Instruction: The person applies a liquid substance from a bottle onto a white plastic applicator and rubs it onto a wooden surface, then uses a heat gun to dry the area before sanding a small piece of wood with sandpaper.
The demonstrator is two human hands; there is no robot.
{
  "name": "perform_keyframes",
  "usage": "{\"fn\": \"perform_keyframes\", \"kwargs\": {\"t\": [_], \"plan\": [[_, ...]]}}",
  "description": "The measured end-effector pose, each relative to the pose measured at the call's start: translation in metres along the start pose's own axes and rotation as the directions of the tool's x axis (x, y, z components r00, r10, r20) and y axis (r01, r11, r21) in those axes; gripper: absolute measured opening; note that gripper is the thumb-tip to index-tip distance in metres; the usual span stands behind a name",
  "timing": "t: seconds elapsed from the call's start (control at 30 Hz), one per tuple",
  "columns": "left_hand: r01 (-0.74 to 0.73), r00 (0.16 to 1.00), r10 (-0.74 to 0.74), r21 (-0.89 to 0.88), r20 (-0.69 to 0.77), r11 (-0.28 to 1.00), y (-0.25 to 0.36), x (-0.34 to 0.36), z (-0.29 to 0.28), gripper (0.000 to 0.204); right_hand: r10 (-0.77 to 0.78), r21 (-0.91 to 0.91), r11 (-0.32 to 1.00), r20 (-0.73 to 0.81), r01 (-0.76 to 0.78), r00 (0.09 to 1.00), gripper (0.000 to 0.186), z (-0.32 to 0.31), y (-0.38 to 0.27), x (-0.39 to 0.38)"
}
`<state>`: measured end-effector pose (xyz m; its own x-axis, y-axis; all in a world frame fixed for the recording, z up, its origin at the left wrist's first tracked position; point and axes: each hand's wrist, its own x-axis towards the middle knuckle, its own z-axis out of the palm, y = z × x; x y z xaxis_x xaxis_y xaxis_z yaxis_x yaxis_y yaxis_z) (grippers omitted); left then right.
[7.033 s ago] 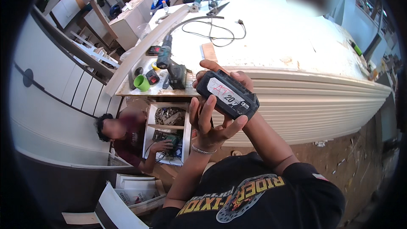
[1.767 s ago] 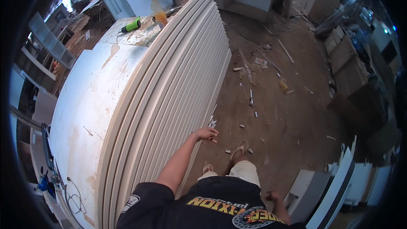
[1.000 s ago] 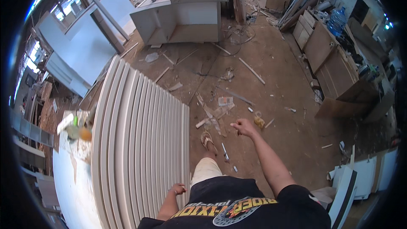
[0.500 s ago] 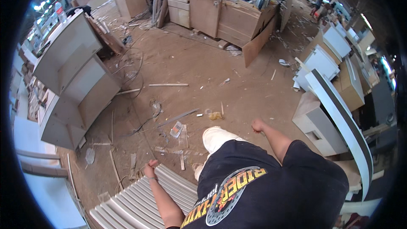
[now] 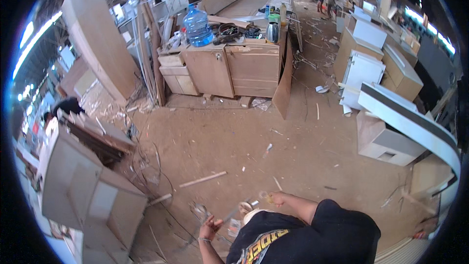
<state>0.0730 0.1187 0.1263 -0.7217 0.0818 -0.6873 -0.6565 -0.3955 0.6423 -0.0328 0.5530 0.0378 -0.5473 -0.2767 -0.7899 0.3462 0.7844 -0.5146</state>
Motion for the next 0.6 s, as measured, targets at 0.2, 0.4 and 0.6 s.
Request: {"fn": "perform_keyframes", "kwargs": {"t": [0.2,0.4,0.6], "plan": [[0.402,0.915,-0.387,0.351,-0.115,0.845,0.126,0.118,-0.067,0.049,-0.195,0.050,0.979,-0.082,0.199,0.977,0.031,-0.132,-0.090,0.111],[0.505,0.827,-0.483,0.758,-0.289,0.412,0.218,0.253,-0.049,0.038,-0.011,0.631,0.728,-0.379,0.267,0.925,0.029,-0.252,-0.189,0.120],[-0.300,0.888,-0.450,0.859,0.093,-0.415,0.383,0.531,0.030,0.040,0.331,0.268,0.916,-0.091,-0.297,0.939,0.027,-0.217,-0.024,0.214]]}}
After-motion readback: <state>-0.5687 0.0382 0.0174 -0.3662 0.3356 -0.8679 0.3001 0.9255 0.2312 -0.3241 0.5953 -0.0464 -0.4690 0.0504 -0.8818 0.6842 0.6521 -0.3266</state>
